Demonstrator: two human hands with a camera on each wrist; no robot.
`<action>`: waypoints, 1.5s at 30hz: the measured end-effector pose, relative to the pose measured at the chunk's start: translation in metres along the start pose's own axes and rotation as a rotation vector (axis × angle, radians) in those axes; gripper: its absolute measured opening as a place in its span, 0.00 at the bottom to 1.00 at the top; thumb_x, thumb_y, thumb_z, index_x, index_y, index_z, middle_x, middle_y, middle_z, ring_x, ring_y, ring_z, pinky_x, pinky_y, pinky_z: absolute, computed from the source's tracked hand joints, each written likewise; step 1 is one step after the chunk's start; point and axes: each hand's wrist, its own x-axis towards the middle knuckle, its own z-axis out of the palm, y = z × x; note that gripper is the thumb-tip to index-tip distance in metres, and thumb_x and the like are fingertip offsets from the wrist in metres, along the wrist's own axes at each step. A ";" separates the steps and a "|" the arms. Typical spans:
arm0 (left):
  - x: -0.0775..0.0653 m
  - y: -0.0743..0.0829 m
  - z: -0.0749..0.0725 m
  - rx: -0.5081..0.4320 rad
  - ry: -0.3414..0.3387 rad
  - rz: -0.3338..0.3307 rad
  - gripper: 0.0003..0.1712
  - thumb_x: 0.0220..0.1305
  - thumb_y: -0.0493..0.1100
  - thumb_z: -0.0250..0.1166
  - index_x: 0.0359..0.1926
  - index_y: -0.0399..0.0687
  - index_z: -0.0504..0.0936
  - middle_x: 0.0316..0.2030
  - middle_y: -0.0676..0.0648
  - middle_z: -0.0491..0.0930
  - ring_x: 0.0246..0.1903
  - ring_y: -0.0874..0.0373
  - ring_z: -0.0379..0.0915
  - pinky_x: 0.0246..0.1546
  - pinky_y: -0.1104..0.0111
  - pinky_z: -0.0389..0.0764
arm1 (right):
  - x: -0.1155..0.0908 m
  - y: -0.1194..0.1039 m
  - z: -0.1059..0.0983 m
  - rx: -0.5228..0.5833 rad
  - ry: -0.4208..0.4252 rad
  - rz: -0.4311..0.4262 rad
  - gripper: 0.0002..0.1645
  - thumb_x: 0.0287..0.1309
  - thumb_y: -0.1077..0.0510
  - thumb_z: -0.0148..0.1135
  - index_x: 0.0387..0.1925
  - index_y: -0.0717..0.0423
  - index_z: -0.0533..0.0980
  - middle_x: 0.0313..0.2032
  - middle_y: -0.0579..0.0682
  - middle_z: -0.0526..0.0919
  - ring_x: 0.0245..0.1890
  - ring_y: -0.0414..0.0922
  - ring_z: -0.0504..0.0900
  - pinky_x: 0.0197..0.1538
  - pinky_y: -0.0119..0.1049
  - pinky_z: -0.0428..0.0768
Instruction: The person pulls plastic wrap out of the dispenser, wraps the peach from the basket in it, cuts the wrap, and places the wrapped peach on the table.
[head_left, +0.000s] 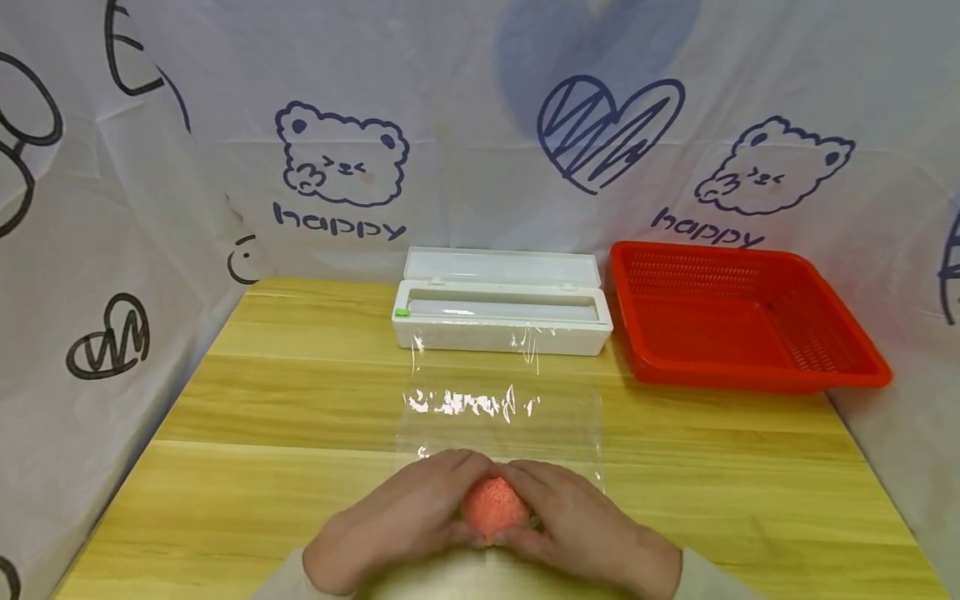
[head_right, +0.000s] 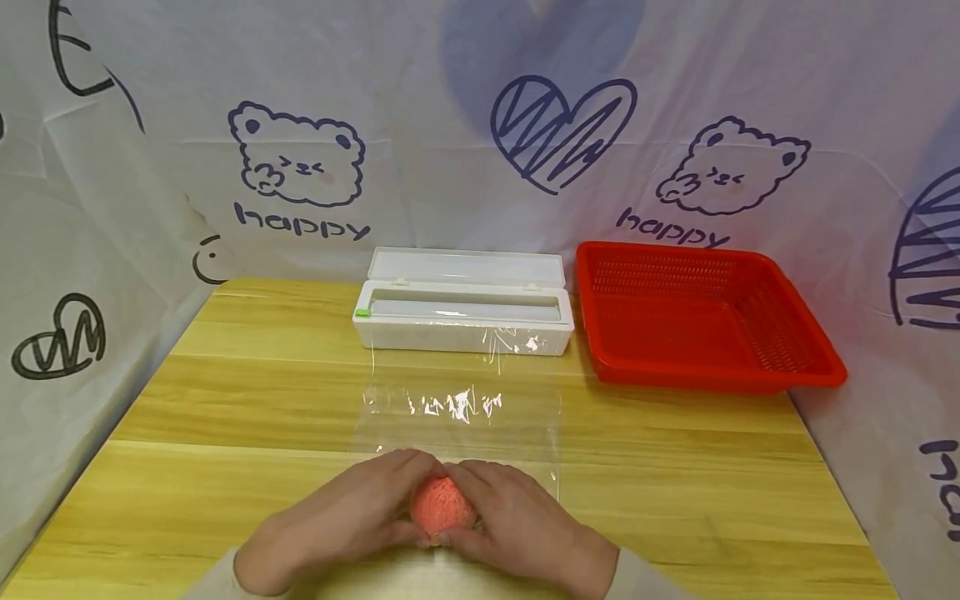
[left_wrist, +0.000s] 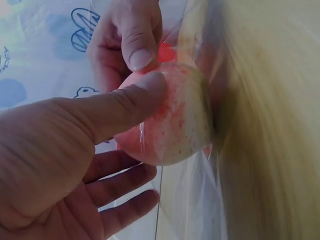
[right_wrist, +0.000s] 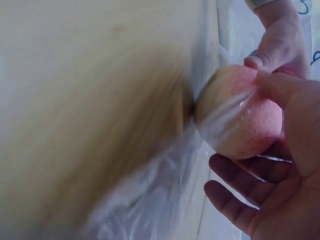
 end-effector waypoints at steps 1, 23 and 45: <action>0.001 -0.001 -0.001 -0.031 -0.009 -0.005 0.33 0.53 0.63 0.69 0.57 0.59 0.71 0.47 0.61 0.74 0.46 0.66 0.70 0.47 0.67 0.78 | 0.000 0.001 -0.001 0.013 -0.010 -0.002 0.41 0.60 0.30 0.55 0.69 0.43 0.62 0.61 0.43 0.74 0.59 0.41 0.72 0.60 0.46 0.75; 0.016 -0.026 -0.012 -0.273 -0.154 -0.177 0.31 0.53 0.67 0.67 0.55 0.64 0.73 0.47 0.61 0.80 0.47 0.68 0.74 0.51 0.64 0.78 | -0.010 0.015 -0.039 0.081 -0.266 0.058 0.17 0.51 0.35 0.67 0.28 0.38 0.74 0.29 0.33 0.70 0.30 0.35 0.68 0.36 0.32 0.71; 0.038 -0.046 -0.019 -0.444 -0.300 -0.235 0.28 0.52 0.63 0.70 0.51 0.60 0.75 0.44 0.58 0.81 0.45 0.65 0.75 0.51 0.64 0.77 | -0.002 0.059 -0.057 -0.118 -0.156 0.238 0.13 0.52 0.61 0.65 0.23 0.40 0.72 0.21 0.35 0.71 0.23 0.37 0.69 0.30 0.35 0.71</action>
